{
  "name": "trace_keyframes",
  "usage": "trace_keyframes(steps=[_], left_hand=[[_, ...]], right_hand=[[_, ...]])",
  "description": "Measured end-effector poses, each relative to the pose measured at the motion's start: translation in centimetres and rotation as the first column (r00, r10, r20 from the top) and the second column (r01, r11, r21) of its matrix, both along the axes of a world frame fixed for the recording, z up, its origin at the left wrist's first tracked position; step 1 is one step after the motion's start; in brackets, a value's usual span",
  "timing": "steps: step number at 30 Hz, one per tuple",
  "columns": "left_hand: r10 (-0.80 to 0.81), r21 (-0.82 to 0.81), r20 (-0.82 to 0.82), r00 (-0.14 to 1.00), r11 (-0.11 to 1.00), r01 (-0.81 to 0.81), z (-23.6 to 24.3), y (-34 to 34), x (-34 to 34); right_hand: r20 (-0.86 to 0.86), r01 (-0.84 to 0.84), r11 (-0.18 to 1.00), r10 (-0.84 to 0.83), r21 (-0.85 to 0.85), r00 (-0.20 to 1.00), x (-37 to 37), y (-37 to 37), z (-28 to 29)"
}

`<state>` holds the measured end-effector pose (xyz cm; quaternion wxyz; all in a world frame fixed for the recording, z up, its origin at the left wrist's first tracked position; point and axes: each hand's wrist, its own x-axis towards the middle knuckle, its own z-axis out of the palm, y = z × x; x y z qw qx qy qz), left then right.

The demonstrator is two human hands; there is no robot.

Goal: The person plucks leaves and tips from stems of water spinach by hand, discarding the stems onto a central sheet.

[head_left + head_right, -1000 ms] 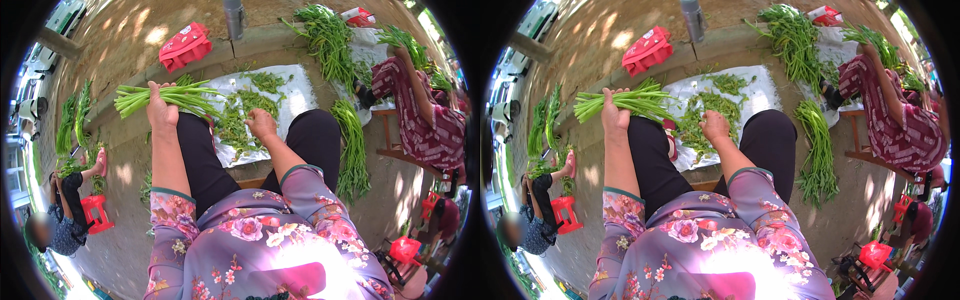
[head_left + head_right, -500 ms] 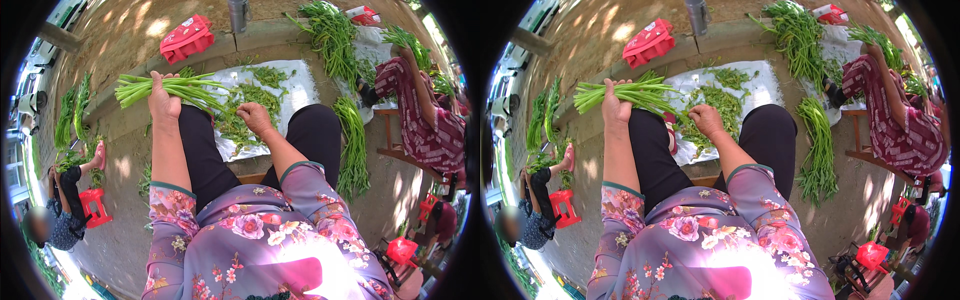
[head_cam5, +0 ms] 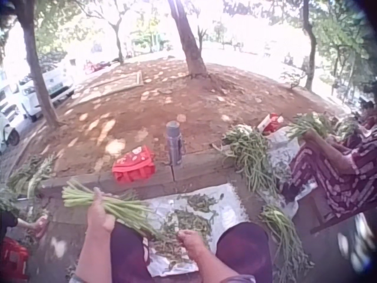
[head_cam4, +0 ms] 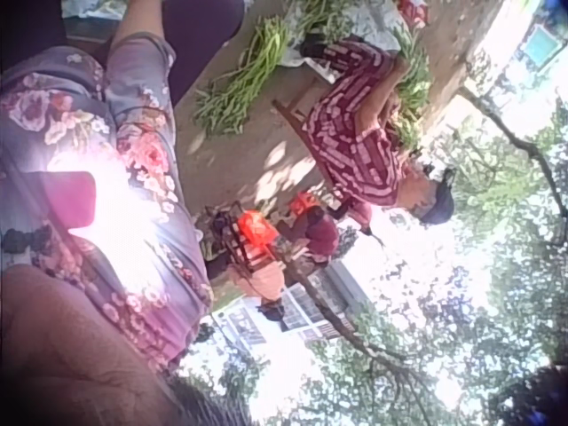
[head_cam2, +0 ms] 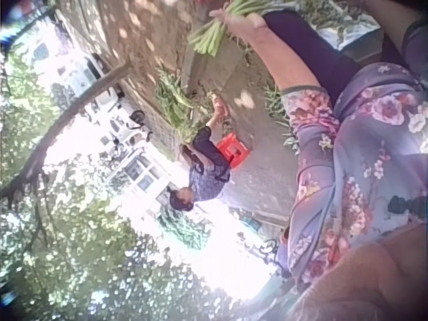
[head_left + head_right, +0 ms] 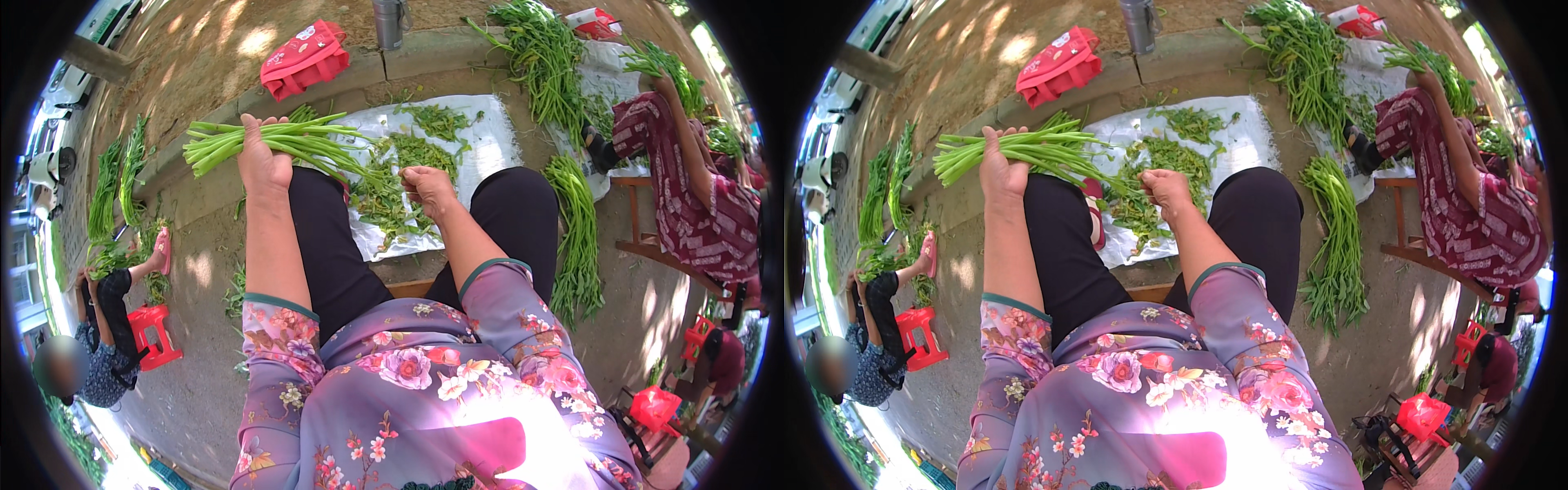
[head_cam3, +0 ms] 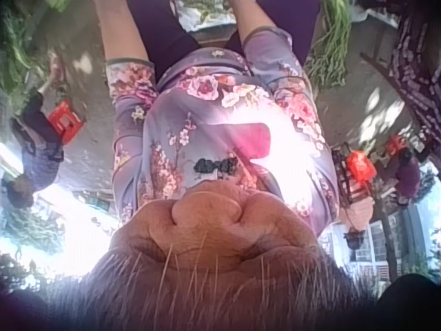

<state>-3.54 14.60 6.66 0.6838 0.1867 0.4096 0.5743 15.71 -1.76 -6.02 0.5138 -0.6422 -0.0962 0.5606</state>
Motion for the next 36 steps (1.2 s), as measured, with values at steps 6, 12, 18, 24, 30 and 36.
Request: trace_keyframes(steps=[6, 12, 18, 24, 30, 36], left_hand=[[0.003, -0.015, 0.008, 1.000, 1.000, -0.003, -0.1, 0.2, -0.4], [0.006, -0.016, 0.010, 1.000, 1.000, -0.006, 0.1, 0.1, -0.4], [0.001, -0.005, 0.011, 1.000, 1.000, -0.001, -0.2, 0.3, -0.5], [0.005, -0.016, -0.005, 1.000, 1.000, -0.005, 0.2, 0.2, -0.4], [-0.009, -0.024, 0.012, 1.000, 1.000, 0.009, 0.1, 0.0, 0.0], [-0.023, -0.042, 0.014, 1.000, 0.999, 0.024, 0.2, -0.2, 0.4]], right_hand=[[0.948, -0.214, 0.972, 0.159, -0.101, 0.276, -0.4, -0.8, 0.8], [0.984, -0.334, 0.926, 0.180, -0.173, -0.012, 0.0, -1.6, 0.1], [0.940, -0.432, 0.852, 0.340, -0.296, 0.026, -0.3, -1.9, 1.9], [0.141, -0.046, 0.998, 0.040, 0.040, 0.989, 2.7, -0.5, 3.4], [0.409, -0.107, 0.979, 0.026, 0.175, 0.912, 0.7, -0.2, 1.9], [0.692, -0.267, 0.957, 0.120, 0.109, 0.712, -0.7, 0.4, 2.8]])
